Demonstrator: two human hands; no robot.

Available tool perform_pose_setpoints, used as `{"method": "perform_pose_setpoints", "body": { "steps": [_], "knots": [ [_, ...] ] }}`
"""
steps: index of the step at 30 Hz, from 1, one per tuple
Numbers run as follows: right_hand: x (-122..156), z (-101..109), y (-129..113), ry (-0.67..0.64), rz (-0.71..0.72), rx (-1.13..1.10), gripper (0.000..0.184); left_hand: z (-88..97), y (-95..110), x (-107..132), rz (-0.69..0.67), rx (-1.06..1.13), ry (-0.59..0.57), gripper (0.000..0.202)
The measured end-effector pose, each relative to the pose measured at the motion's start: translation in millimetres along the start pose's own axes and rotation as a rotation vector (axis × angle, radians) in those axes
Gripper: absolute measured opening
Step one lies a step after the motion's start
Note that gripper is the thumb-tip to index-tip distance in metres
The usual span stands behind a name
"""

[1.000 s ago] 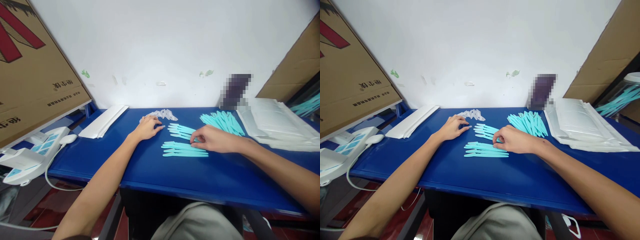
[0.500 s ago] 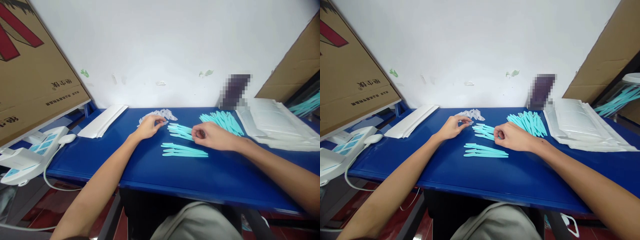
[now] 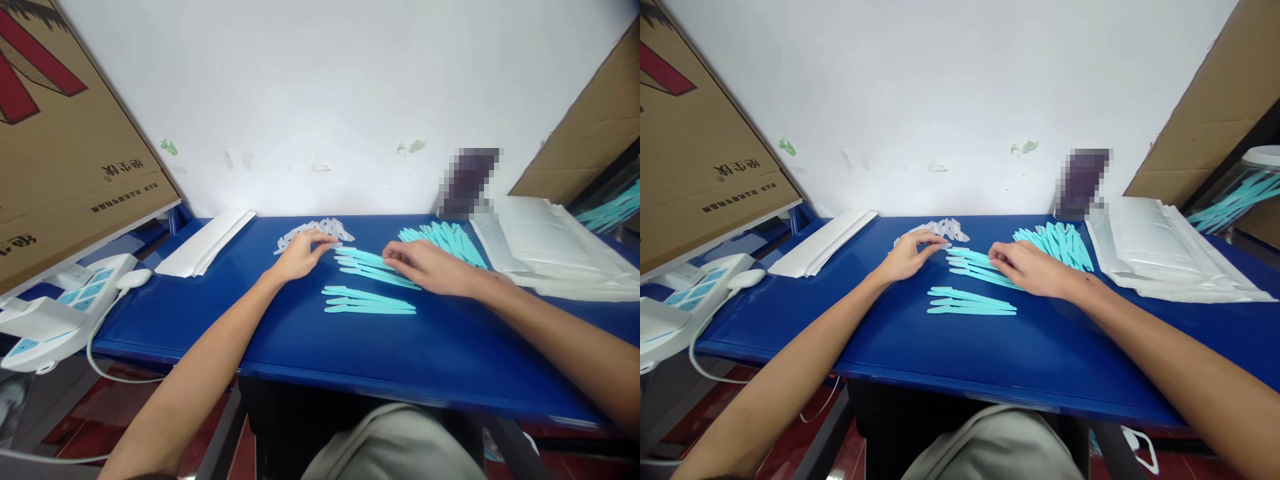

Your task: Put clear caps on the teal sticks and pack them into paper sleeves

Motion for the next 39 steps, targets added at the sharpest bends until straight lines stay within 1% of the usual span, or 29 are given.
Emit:
{"method": "perform_pose_setpoints", "body": {
  "steps": [3, 7, 10, 13, 16, 19, 23, 26, 30, 33, 36, 39],
  "knots": [
    [0, 0, 1, 0.009, -0.006, 0.016, 0.03, -1.9, -2, 1, -0.009, 0.005, -0.006, 0.025],
    [-1, 0, 0, 0.039, -0.01, 0.009, 0.03, -7.6, 2, 1, -0.014, 0.032, -0.002, 0.023],
    [-1, 1, -2, 0.059, -0.014, 0.015, 0.029, -11.5, 7, 0, 0.037, 0.034, 0.059, 0.023],
    [-1, 5, -3, 0.091, -0.032, 0.043, 0.028, -10.3, 7, -2, 0.09, 0.015, 0.152, 0.031],
    [0, 8, -2, 0.111, -0.029, 0.05, 0.026, -6.2, 2, -3, 0.125, 0.041, 0.197, 0.026],
    [0, 8, -1, 0.121, -0.018, 0.05, 0.026, -3.8, -3, -2, 0.142, 0.113, 0.176, 0.018],
    [0, 9, -1, 0.128, -0.003, 0.061, 0.028, -2.8, -4, -1, 0.151, 0.186, 0.165, 0.019],
    [-1, 9, -1, 0.129, 0.0, 0.071, 0.028, -2.9, -2, -1, 0.145, 0.195, 0.157, 0.019],
    [-1, 5, -3, 0.123, 0.009, 0.052, 0.029, -5.8, 6, -1, 0.111, 0.179, 0.113, 0.017],
    [-1, 3, -4, 0.101, 0.01, 0.042, 0.03, -10.0, 12, 0, 0.079, 0.138, 0.075, 0.018],
    [-2, 1, 0, 0.075, -0.041, 0.076, 0.026, -12.1, 12, 0, 0.058, 0.05, 0.051, 0.02],
    [-3, -1, 5, 0.051, -0.093, 0.163, 0.024, -6.7, 6, 0, 0.042, -0.147, 0.034, 0.026]
  ]
}}
Point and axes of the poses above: each hand's wrist, its own x-axis away from the middle knuckle, its own z-axis out of the back of the hand, y = z × x, the point moved 2 cm from there along -x, towards the middle knuckle, and after that the axes turned 5 degrees about -x, right-handed, at the moved point
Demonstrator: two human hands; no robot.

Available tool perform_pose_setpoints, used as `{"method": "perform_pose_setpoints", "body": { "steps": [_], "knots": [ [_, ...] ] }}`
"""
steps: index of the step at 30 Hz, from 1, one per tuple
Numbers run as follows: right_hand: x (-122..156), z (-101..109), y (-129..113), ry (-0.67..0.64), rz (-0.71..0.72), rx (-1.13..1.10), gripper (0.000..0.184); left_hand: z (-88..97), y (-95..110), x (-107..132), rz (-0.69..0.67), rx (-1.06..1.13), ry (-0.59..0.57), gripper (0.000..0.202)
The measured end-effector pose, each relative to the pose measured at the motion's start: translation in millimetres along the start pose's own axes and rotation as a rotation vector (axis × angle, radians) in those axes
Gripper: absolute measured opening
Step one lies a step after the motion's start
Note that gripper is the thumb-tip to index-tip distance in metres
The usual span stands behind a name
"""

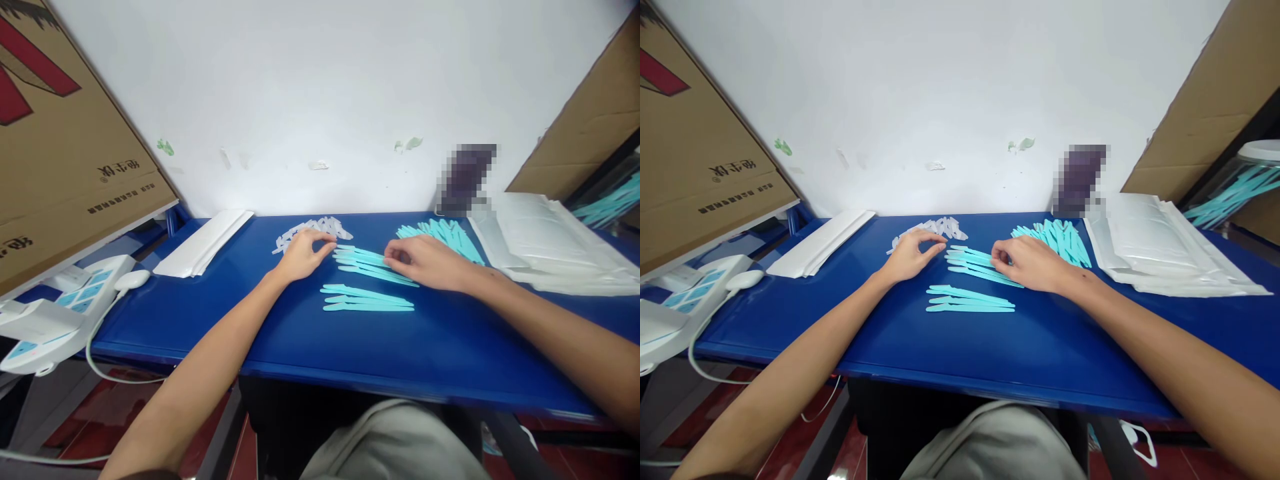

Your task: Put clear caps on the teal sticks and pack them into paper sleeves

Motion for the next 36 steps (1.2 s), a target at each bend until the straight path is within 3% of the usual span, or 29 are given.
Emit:
{"method": "perform_pose_setpoints", "body": {
  "steps": [5, 8, 11, 14, 22, 28, 36],
  "knots": [
    [3, 1, -8, 0.021, 0.052, 0.046, 0.03, 28.4, -26, 1, 0.145, -0.351, 0.04, 0.04],
    [9, 2, -23, -0.13, 0.128, -0.027, 0.034, 47.0, -43, 3, 0.254, -0.361, 0.088, 0.029],
    [13, 2, -31, -0.256, 0.16, -0.067, 0.034, 52.9, -53, 4, 0.318, -0.383, 0.026, 0.026],
    [13, 1, -31, -0.299, 0.137, -0.103, 0.028, 45.9, -53, 5, 0.333, -0.414, -0.083, 0.03],
    [9, -1, -25, -0.214, 0.12, -0.07, 0.022, 22.9, -37, 6, 0.207, -0.623, -0.204, 0.045],
    [7, -1, -13, -0.067, 0.093, 0.007, 0.028, 18.4, -19, 4, -0.032, -0.538, -0.289, 0.036],
    [5, 3, 1, 0.117, -0.013, 0.0, 0.035, 14.3, -11, 4, -0.109, -0.521, -0.339, 0.035]
  ]
}}
Point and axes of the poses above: each hand's wrist, its own x-axis away from the middle knuckle, its own z-axis out of the back of the hand, y = z × x, the point moved 2 cm from there along -x, towards the middle knuckle, and after that the axes turned 5 degrees about -x, right-handed, at the moved point
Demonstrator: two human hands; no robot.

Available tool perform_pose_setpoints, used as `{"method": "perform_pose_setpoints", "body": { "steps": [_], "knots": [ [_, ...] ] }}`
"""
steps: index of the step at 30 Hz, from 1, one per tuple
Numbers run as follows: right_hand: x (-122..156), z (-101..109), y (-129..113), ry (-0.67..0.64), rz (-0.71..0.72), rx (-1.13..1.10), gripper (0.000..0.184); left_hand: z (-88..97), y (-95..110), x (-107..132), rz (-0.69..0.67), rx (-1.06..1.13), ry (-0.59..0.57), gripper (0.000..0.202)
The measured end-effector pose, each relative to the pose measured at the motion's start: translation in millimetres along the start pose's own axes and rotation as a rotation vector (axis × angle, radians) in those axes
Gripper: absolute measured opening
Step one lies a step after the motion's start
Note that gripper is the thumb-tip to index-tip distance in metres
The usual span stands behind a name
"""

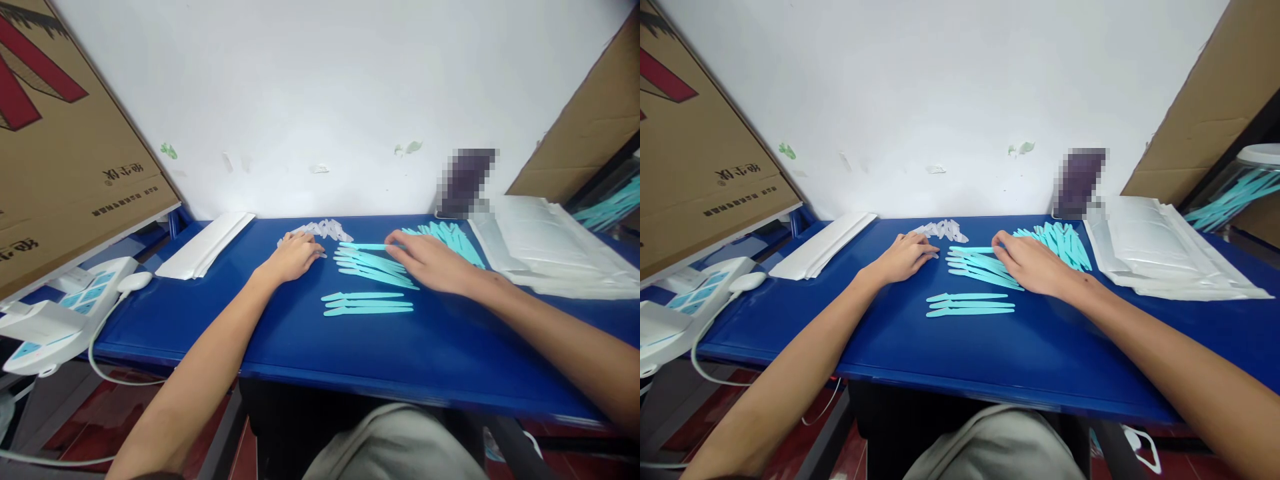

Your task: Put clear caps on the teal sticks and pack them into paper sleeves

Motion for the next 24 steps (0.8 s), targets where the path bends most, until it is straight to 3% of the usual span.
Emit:
{"method": "perform_pose_setpoints", "body": {
  "steps": [8, 12, 16, 20, 24],
  "knots": [
    [-3, 5, -11, 0.018, -0.059, 0.028, 0.038, 4.0, -1, 2, 0.0, 0.123, 0.04, 0.021],
    [-2, 6, -12, 0.031, -0.059, 0.014, 0.041, 4.5, 1, 0, 0.067, 0.348, 0.234, 0.039],
    [-3, 1, -10, 0.071, -0.014, 0.013, 0.042, -0.5, 1, -5, 0.217, 0.633, 0.394, 0.029],
    [-2, -2, -7, 0.206, -0.059, -0.017, 0.044, -5.4, 0, -8, 0.324, 0.724, 0.462, 0.029],
    [2, 0, -5, 0.399, -0.057, -0.117, 0.044, -3.1, 2, -6, 0.324, 0.631, 0.451, 0.024]
  ]
}}
Point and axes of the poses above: each hand's wrist, its own x-axis away from the middle knuckle, its own z-axis out of the back of the hand, y = z × x, the point moved 2 cm from there along -x, towards the middle knuckle, and after that the axes turned 5 degrees about -x, right-handed, at the moved point
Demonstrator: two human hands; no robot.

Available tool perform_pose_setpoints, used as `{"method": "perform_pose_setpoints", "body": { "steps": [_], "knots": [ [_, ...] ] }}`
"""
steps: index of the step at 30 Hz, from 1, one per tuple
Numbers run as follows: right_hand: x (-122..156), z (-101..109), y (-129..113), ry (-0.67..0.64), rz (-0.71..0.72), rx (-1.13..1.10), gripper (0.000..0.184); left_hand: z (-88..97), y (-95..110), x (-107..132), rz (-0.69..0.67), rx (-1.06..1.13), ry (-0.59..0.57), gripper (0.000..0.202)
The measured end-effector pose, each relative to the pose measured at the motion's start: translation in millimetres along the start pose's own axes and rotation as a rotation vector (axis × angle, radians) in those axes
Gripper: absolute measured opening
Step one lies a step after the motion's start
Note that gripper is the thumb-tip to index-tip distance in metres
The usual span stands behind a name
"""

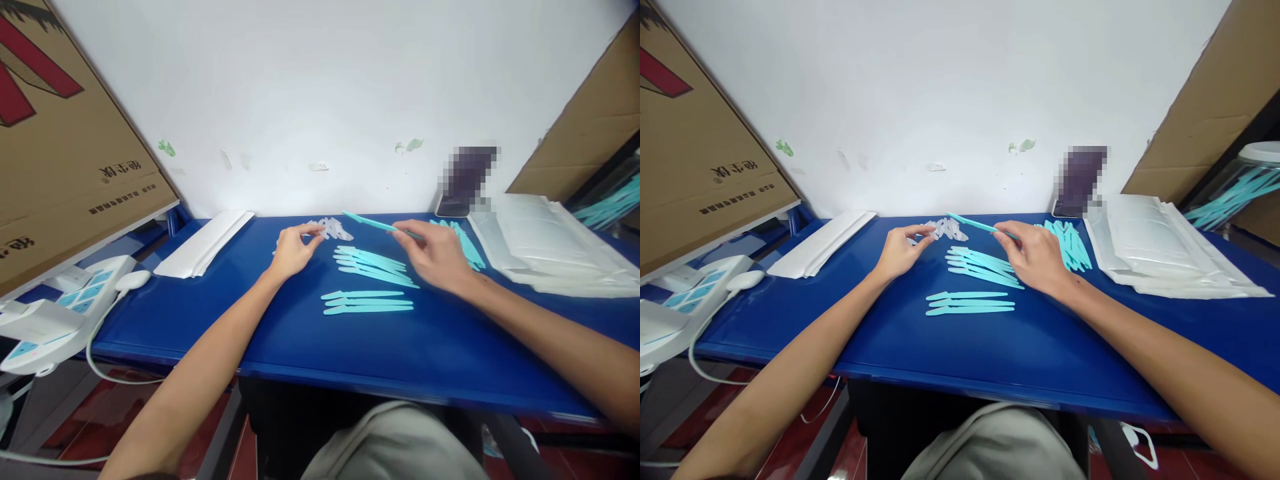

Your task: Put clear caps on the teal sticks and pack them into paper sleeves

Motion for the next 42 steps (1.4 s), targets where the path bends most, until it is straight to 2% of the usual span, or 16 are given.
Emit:
{"method": "perform_pose_setpoints", "body": {
  "steps": [4, 11, 21, 25, 28, 31, 33, 38, 42],
  "knots": [
    [2, 2, 0, -0.013, 0.066, -0.008, 0.043, 2.4, 5, 1, -0.104, -0.122, -0.018, 0.018],
    [1, -5, -2, -0.128, 0.176, 0.134, 0.046, 0.0, 8, 3, -0.235, -0.142, -0.079, 0.019],
    [1, -7, -2, -0.143, 0.165, 0.18, 0.046, -1.5, 18, 6, -0.241, -0.038, -0.092, 0.017],
    [3, -8, -9, -0.2, 0.197, 0.067, 0.042, -7.5, 25, 9, -0.284, 0.042, -0.134, 0.016],
    [2, -8, -9, -0.272, 0.2, 0.106, 0.04, -12.9, 25, 11, -0.32, -0.006, -0.18, 0.018],
    [1, -8, -5, -0.35, 0.2, 0.224, 0.039, -12.9, 20, 10, -0.346, -0.131, -0.216, 0.027],
    [0, -9, -3, -0.393, 0.175, 0.273, 0.038, -6.7, 11, 6, -0.311, -0.247, -0.207, 0.034],
    [0, -9, -6, -0.417, 0.138, 0.265, 0.035, 27.5, -22, -5, -0.147, -0.512, -0.132, 0.04],
    [2, -6, -17, -0.487, 0.161, 0.159, 0.035, 45.3, -41, -7, -0.091, -0.647, -0.245, 0.04]
  ]
}}
Point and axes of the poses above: each hand's wrist, its own x-axis away from the middle knuckle, its own z-axis out of the back of the hand, y = z × x, the point moved 2 cm from there along -x, towards the middle knuckle, and after that the axes turned 5 degrees about -x, right-handed, at the moved point
